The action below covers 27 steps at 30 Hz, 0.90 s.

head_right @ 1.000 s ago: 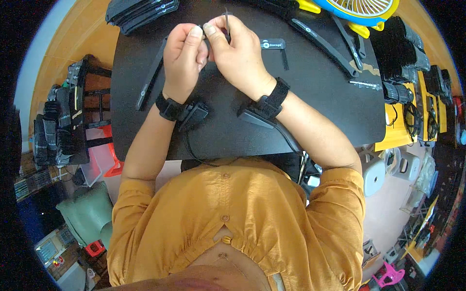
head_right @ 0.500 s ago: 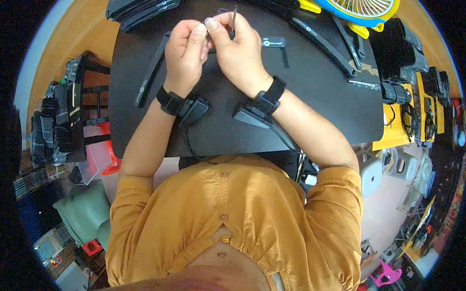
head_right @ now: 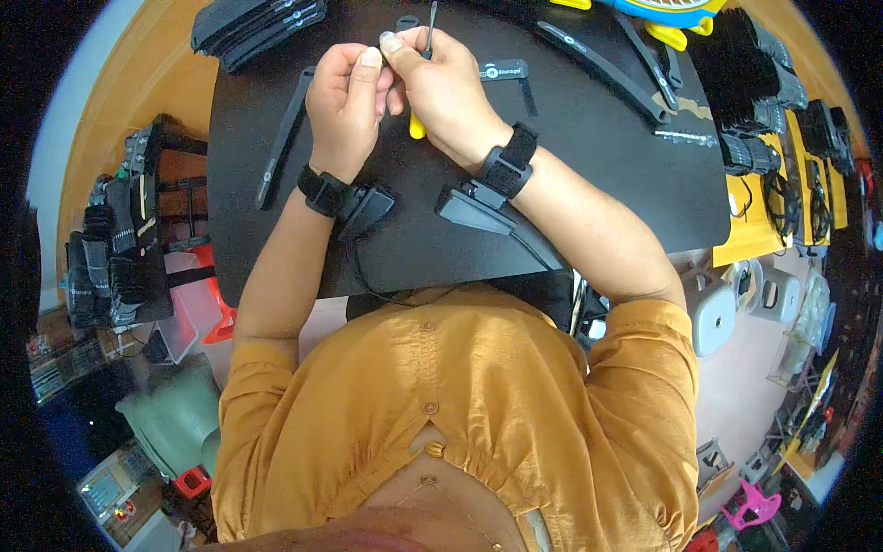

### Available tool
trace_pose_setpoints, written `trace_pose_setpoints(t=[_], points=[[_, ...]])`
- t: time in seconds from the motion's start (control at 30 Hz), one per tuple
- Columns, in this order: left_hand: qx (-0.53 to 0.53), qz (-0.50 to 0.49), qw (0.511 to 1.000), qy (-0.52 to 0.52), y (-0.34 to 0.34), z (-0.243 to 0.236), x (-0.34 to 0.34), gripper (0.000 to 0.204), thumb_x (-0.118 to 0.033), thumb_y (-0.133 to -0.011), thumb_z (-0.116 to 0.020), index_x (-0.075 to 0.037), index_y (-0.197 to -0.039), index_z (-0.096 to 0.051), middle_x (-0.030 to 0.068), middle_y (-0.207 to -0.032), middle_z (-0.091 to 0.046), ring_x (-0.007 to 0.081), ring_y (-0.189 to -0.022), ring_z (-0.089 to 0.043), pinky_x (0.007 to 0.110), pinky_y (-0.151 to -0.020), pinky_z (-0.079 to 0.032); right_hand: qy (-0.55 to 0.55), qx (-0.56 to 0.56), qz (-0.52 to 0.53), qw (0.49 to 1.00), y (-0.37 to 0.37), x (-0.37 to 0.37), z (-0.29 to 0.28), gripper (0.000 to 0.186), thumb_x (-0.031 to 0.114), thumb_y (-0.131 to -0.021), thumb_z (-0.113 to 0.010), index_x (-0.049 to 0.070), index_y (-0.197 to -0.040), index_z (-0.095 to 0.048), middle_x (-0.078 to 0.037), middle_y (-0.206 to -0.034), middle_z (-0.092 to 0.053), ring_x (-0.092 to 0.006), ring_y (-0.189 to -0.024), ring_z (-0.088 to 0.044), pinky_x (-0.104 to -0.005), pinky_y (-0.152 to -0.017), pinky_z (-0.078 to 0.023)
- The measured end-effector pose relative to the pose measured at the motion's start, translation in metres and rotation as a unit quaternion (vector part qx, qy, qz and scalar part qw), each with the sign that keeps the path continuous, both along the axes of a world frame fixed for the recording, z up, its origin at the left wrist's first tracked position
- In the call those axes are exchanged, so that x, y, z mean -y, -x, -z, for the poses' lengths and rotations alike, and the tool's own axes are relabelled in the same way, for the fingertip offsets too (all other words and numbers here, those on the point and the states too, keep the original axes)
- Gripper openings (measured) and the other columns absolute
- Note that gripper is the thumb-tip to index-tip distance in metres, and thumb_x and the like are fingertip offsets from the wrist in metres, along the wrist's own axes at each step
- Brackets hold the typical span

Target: Replacing or repairing a component on a black watch strap using a precision tool.

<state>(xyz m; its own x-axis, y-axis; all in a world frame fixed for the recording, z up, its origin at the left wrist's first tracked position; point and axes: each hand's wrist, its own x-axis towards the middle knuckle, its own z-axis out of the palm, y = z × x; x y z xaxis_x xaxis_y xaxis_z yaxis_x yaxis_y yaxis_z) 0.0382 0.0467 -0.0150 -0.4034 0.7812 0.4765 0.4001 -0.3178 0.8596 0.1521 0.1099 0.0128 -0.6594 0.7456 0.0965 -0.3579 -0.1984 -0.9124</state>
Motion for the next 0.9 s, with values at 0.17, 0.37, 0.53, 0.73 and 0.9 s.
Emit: trace_pose_setpoints(t=[0.17,0.37,0.53,0.73,0.9], points=[[0.046,0.01,0.999,-0.015,0.003,0.002,0.001,0.016,-0.019,-0.097,-0.057,-0.004,-0.09,-0.058,0.0016,-0.07,-0.062,0.0101,-0.06,-0.059,0.025,-0.055,-0.047,0.029,-0.011,-0.01,0.999,-0.001,0.001,-0.002,0.018,0.017,-0.101,-0.052,0.001,-0.094,-0.057,-0.005,-0.071,-0.062,-0.0127,-0.055,-0.059,-0.0224,-0.051,-0.047],[-0.031,-0.052,0.998,0.005,-0.004,-0.01,0.001,0.019,-0.022,-0.097,-0.06,-0.004,-0.091,-0.058,0.0006,-0.069,-0.061,0.007,-0.056,-0.057,0.023,-0.051,-0.045,-0.248,0.099,0.153,0.952,0.002,-0.004,0.006,0.018,0.017,-0.097,-0.057,0.001,-0.091,-0.062,-0.01,-0.076,-0.066,-0.0154,-0.063,-0.065,-0.027,-0.06,-0.052],[0.082,0.027,0.996,0.038,-0.008,-0.021,0.009,0.021,-0.022,-0.102,-0.049,-0.003,-0.095,-0.055,0.0004,-0.072,-0.056,0.004,-0.051,-0.049,0.018,-0.041,-0.039,-0.377,0.085,0.22,0.896,0.007,-0.006,0.013,0.017,0.017,-0.094,-0.061,0.0,-0.091,-0.063,-0.011,-0.075,-0.067,-0.0178,-0.066,-0.067,-0.0313,-0.062,-0.052],[0.108,0.061,0.992,-0.026,0.001,-0.009,0.004,0.019,-0.02,-0.102,-0.049,-0.004,-0.092,-0.054,0.0001,-0.07,-0.056,0.0036,-0.051,-0.046,0.018,-0.045,-0.039,-0.246,0.066,0.135,0.958,0.005,0.001,0.006,0.019,0.019,-0.096,-0.06,0.0,-0.091,-0.063,-0.007,-0.07,-0.066,-0.0142,-0.062,-0.065,-0.0281,-0.058,-0.052],[0.088,0.036,0.995,-0.007,-0.002,-0.007,0.0,0.018,-0.017,-0.102,-0.048,-0.005,-0.09,-0.053,-0.0001,-0.07,-0.056,0.0035,-0.052,-0.046,0.019,-0.046,-0.04,-0.099,0.053,0.073,0.991,0.006,-0.003,0.009,0.02,0.021,-0.098,-0.058,0.003,-0.092,-0.062,-0.003,-0.068,-0.064,-0.0101,-0.053,-0.059,-0.022,-0.049,-0.047]])
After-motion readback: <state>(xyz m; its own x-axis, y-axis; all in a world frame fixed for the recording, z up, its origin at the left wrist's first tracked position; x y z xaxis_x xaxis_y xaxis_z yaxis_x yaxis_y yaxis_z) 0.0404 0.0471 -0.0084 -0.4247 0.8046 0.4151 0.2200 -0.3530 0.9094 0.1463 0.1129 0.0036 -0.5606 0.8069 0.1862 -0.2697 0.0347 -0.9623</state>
